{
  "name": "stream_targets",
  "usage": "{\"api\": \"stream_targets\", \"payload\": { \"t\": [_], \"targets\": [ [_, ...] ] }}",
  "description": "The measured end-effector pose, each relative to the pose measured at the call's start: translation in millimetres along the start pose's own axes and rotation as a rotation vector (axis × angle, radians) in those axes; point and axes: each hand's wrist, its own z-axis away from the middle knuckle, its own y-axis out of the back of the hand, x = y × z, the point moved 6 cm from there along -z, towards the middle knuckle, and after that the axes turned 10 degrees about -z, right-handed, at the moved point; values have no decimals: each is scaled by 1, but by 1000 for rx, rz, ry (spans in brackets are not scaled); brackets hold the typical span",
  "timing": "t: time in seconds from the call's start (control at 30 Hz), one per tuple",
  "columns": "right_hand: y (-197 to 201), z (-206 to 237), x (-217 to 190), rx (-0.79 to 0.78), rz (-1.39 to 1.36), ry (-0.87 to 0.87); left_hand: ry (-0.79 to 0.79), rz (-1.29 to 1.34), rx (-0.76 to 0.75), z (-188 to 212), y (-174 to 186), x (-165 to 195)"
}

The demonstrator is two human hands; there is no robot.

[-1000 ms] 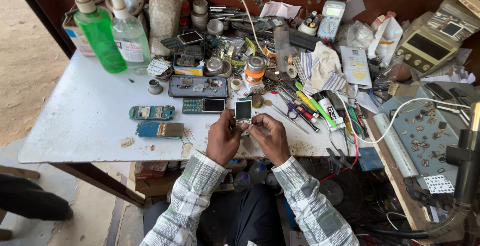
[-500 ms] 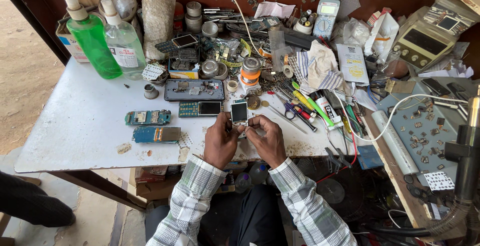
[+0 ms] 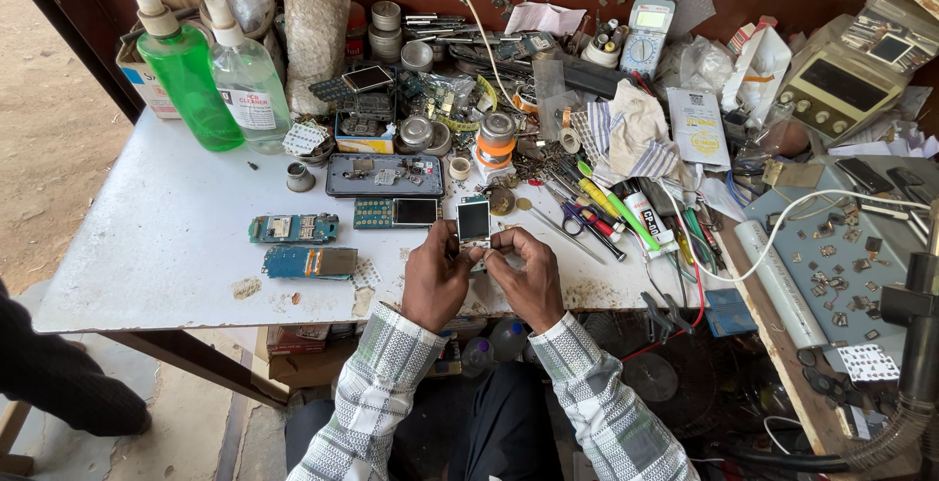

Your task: The person sits at a cluttered repair bench and repairs a mobile phone. They take the phone apart, handle its internal circuit board and small components, use a small hand tool on the board, and reassemble the phone's parts.

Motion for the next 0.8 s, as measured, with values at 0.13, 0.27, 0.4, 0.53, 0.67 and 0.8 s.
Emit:
{"api": "stream_targets", "payload": {
  "t": [0.13,0.27,0.4,0.53,0.67,0.8],
  "targets": [
    [0,0,0,9,20,5,-17,-1,11,1,1,1],
    [0,0,2,12,25,9,-6,0,6,1,0,-1],
    [1,0,3,16,34,22,-6,13,10,1,0,-2],
    [1,0,4,10,25,27,6,2,5,1,-1,-3],
    [0,0,4,13,38,31,20,37,-4,1,0,-3],
    [0,0,4,11,37,23,32,74,-20,1,0,-3]
  ]
}}
